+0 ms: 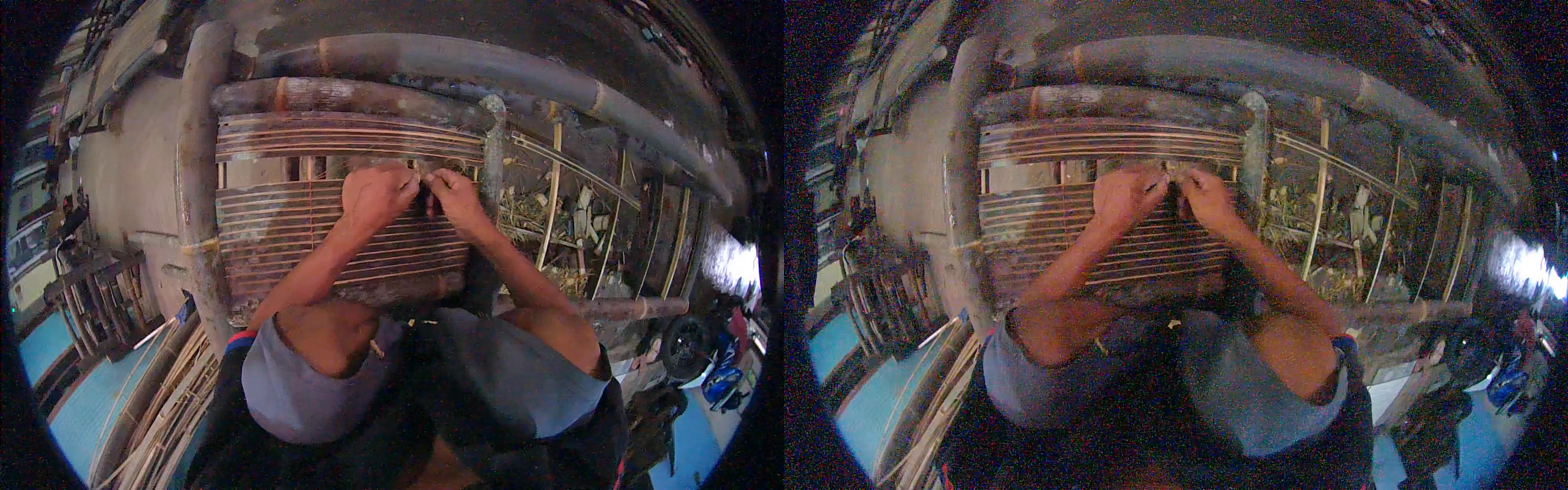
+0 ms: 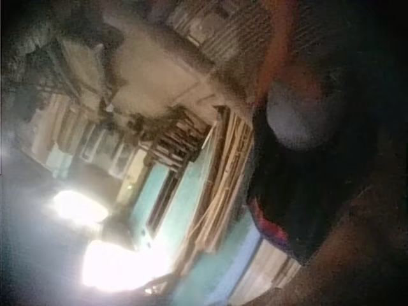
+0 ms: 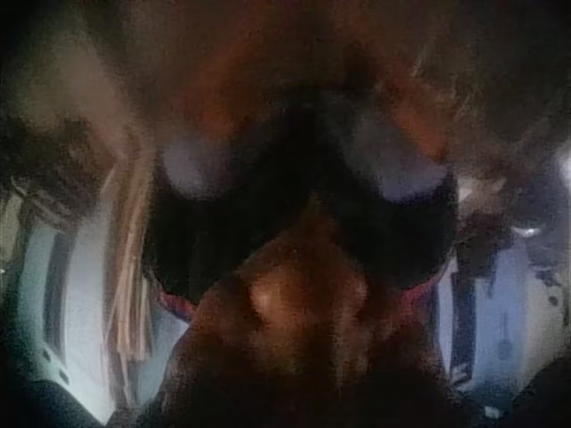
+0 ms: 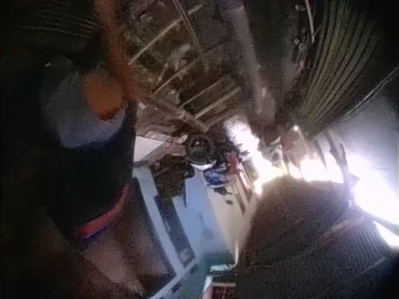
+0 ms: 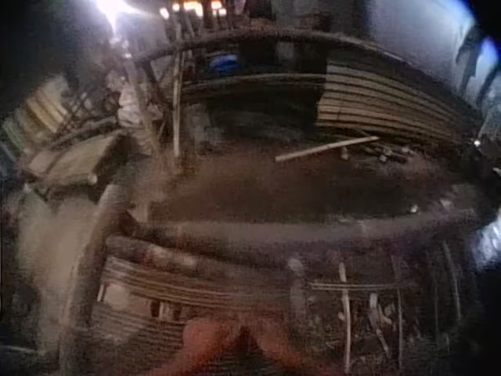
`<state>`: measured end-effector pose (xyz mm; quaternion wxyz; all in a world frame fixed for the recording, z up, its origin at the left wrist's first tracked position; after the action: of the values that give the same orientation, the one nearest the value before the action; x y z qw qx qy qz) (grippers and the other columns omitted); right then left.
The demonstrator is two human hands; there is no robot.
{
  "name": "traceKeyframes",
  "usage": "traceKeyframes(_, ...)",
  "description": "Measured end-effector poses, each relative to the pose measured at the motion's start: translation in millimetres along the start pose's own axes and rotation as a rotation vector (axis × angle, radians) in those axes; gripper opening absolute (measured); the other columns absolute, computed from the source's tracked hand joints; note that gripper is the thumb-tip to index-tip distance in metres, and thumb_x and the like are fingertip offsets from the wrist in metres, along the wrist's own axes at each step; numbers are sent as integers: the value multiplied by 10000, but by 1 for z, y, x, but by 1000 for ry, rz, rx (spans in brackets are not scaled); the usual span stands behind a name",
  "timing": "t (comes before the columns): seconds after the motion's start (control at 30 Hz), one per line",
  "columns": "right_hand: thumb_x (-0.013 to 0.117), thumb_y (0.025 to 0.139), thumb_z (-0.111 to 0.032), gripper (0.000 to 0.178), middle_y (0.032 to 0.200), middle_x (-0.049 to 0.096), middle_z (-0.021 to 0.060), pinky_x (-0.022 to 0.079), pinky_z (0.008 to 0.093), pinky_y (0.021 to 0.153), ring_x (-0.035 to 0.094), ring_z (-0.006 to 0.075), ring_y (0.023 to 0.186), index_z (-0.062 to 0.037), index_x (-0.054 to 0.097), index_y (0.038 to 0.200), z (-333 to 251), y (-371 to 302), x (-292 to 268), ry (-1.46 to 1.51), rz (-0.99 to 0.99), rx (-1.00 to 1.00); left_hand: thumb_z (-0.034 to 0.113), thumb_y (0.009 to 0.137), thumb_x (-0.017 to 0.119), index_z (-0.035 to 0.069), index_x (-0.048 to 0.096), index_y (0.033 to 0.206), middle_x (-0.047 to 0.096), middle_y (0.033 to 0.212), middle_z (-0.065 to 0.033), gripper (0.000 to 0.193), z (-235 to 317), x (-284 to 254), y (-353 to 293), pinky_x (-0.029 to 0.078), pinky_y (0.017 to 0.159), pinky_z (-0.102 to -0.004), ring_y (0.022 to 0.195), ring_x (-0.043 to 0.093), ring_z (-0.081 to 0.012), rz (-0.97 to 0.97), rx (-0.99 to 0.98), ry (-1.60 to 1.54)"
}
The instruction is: The person weaves thin bamboo strips into a rectangular basket frame using both hands. They interlace the strips through the existing grid, occasionally adjusting the tension and position of the strips to maintain alignment.
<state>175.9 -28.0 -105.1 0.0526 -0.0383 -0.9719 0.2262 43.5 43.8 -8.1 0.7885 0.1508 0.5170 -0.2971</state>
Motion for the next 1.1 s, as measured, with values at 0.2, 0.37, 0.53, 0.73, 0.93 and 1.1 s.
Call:
traceKeyframes(0.2, 558, 1028, -179, 216, 813, 644, 21, 500, 281, 545, 597, 114, 613, -8, 668, 1100, 1, -7, 9, 159, 35, 38, 308, 843, 679, 222, 760, 1034, 689, 974, -16, 224, 3, -7, -8, 552, 655, -414, 750, 687, -296, 147, 173, -43)
traceKeyframes(0.37, 591, 1007, -192, 244, 818, 637, 22, 493, 280, 544, 600, 117, 623, 6, 669, 1127, -2, -9, 4, 99, 23, 7, 270, 801, 695, 224, 760, 1055, 687, 962, -21, 265, 13, -17, -5, 556, 662, -407, 753, 688, -298, 144, 248, 7)
traceKeyframes(0.53, 621, 986, -212, 238, 814, 636, 26, 490, 292, 554, 593, 116, 605, -5, 668, 1093, -5, -15, 14, 227, -78, 61, 239, 790, 677, 186, 745, 1004, 688, 985, -23, 231, 11, -12, -2, 562, 675, -435, 783, 689, -316, 21, 144, -66)
traceKeyframes(0.73, 557, 1015, -362, 356, 835, 678, 91, 520, 364, 625, 640, 157, 689, -22, 636, 1086, -11, -4, 12, -822, 73, -242, 219, 789, 658, 150, 729, 913, 692, 1019, -22, 159, 3, -7, 1, 560, 674, -439, 801, 690, -318, -97, 92, -107)
traceKeyframes(0.93, 453, 1071, -305, 377, 1039, 715, 128, 550, 335, 704, 698, 212, 839, -27, 612, 1272, -50, -14, -8, -4, 221, -186, 239, 802, 644, 112, 691, 898, 700, 989, -58, 166, -2, -13, -4, 560, 670, -454, 806, 695, -327, 21, 168, -196)
traceKeyframes(1.1, 505, 1035, -216, 379, 1426, 523, 231, 534, 399, 943, 626, 332, 1177, -9, 589, 1341, -140, -56, -42, -110, 337, -670, 265, 829, 631, 66, 671, 906, 711, 946, -146, 217, -9, 1, 0, 562, 665, -480, 765, 698, -369, -153, -47, 95)
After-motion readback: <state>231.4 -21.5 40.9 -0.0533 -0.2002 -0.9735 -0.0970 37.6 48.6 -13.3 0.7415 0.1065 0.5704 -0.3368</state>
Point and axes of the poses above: each hand's wrist, its own y-axis towards the middle knuckle, its own x-axis out of the palm, z = x × y, the point moved 6 cm from there along y, towards the middle knuckle
